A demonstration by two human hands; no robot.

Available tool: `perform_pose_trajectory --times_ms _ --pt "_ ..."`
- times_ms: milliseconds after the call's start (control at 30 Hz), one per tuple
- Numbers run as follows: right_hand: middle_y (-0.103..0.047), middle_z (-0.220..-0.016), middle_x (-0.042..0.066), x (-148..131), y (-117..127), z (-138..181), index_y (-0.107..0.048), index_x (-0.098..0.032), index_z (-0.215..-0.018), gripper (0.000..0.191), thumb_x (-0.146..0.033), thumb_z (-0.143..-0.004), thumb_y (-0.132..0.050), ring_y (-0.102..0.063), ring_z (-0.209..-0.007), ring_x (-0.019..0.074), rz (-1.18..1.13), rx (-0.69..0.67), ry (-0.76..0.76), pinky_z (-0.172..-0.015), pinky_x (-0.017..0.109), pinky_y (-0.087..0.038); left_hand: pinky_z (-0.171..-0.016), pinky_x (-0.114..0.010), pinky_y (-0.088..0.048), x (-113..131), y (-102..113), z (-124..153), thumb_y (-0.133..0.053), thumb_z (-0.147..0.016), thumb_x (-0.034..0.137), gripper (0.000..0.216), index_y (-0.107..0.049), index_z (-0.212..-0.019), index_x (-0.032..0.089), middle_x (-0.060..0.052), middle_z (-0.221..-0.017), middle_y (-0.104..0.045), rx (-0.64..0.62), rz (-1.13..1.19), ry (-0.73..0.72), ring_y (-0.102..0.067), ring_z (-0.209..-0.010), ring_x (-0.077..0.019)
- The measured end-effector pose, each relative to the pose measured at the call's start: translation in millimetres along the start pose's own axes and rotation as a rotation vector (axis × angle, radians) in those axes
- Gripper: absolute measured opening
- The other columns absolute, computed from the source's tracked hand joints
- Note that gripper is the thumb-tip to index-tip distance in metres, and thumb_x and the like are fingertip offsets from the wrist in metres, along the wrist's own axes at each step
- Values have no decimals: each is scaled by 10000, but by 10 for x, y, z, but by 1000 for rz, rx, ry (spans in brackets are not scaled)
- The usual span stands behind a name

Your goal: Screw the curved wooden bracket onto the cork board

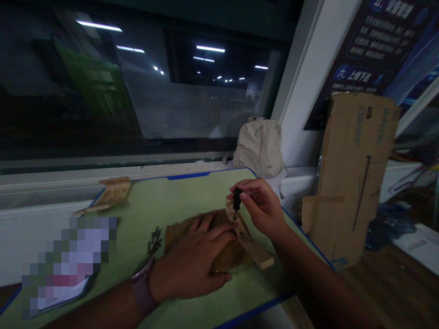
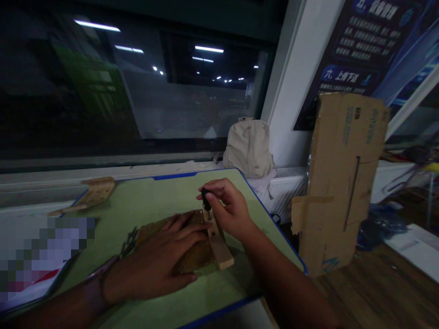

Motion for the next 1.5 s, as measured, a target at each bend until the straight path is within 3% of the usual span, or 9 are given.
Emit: perform_pose_trajectory --times_ms 167,433,567,733,833,933,1167,1367,1500 --pt "-645 -900 -3 -26 107 -28 -653 -268 -974 179 -355 -896 -789 -657 -757 139 188 166 66 -651 267 -571 -1272 -718 -201 -8 -10 -5 -823 -828 357 730 -544 -1495 257 -38 -1675 -436 -8 4 12 -254 -1562 -478" --pt "-548 -810 -25 -64 301 -52 -522 -249 -861 203 -261 -896 -722 -520 -660 129 479 336 109 -574 257 -453 -1275 -740 -159 -7 -48 14 -822 -837 369 729 -539 -1494 230 -43 -1681 -427 -25 9 6 -220 -1577 -485" --pt "-564 -863 5 -105 314 -22 -550 -244 -884 125 -253 -966 -644 -581 -738 148 440 294 179 -600 261 -481 -1276 -726 -171 -6 -35 3 -830 -833 407 710 -559 -1468 245 -25 -1663 -451 19 25 -17 -259 -1555 -485" --pt "-695 -1092 70 -164 139 42 -619 -254 -1033 55 -207 -1004 -615 -718 -987 193 317 115 249 -826 358 -598 -1260 -733 -192 -36 -64 6 -837 -825 441 750 -534 -1489 267 -9 -1667 -447 51 33 -36 -251 -1544 -492" --pt "-742 -1111 58 -127 5 70 -595 -265 -1063 71 -207 -1025 -606 -786 -906 179 140 13 172 -789 364 -649 -1252 -721 -218 -50 -71 11 -837 -827 475 755 -531 -1486 273 -12 -1652 -466 83 23 -54 -285 -1525 -483" --pt "-742 -1007 23 -91 -27 85 -589 -264 -1059 106 -224 -999 -666 -791 -782 154 124 27 125 -702 317 -662 -1232 -721 -254 -54 -77 11 -829 -831 524 753 -540 -1471 252 -39 -1615 -508 112 2 -76 -324 -1500 -488" --pt "-671 -844 -4 -39 390 27 -586 -240 -916 280 -379 -834 -816 -698 -645 154 594 359 64 -538 267 -553 -1172 -774 -297 -46 -83 -10 -812 -838 549 758 -533 -1464 225 -46 -1611 -517 144 -22 -128 -394 -1443 -508" --pt "-682 -660 7 -43 542 -100 -585 -234 -847 329 -544 -864 -692 -696 -549 219 1068 319 -20 -527 317 -468 -1162 -809 -283 -47 -90 -17 -798 -849 535 766 -513 -1489 227 -40 -1658 -462 128 -7 -127 -332 -1484 -545" --pt "-751 -778 56 -50 484 -60 -608 -227 -916 303 -502 -875 -729 -776 -688 266 946 309 45 -584 353 -546 -1162 -780 -302 -48 -77 -6 -784 -856 539 736 -519 -1481 254 -58 -1620 -504 137 1 -121 -345 -1484 -543"
Point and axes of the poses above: each hand's wrist, its own z-axis away from the middle knuckle, its own y-axis out of the back of the hand, x = y × z, the point moved 7 cm from there along -z, towards the middle knuckle
